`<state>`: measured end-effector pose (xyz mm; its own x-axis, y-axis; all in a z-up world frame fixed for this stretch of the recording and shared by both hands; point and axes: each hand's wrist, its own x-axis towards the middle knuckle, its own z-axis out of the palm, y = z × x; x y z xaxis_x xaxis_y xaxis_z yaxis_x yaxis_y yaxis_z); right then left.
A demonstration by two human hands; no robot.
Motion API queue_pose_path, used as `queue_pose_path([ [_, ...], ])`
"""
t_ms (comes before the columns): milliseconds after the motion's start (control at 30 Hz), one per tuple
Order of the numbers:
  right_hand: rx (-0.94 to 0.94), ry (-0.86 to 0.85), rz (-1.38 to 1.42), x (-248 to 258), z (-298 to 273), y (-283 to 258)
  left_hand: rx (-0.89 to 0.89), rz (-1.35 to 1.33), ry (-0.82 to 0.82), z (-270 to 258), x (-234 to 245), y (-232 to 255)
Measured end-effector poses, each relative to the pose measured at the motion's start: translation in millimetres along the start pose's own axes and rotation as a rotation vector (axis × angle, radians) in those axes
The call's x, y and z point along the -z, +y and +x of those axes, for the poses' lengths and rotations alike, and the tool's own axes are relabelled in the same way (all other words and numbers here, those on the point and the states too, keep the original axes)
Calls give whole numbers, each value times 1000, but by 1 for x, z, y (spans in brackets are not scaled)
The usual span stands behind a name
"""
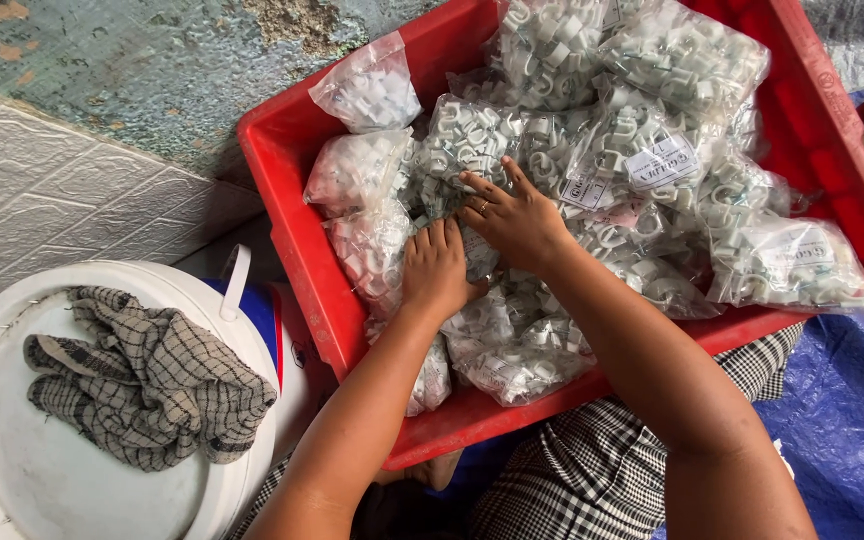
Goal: The person wipes plastic bags containing hardware components with a cloth and places them into a cardboard box.
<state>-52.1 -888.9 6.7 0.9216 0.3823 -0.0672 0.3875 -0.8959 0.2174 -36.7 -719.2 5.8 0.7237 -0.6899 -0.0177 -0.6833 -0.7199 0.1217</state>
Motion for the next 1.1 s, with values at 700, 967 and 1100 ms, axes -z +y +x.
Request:
queue_pose_path([
  [700,-4,43,687,150,-28,-7,-62,-31,-211,-39,167,-2],
  [967,37,156,582,256,-38,-53,-99,-70,33,-116,244,-24],
  [1100,93,174,550,314,-33,-94,-77,-121,5,-167,290,-46],
])
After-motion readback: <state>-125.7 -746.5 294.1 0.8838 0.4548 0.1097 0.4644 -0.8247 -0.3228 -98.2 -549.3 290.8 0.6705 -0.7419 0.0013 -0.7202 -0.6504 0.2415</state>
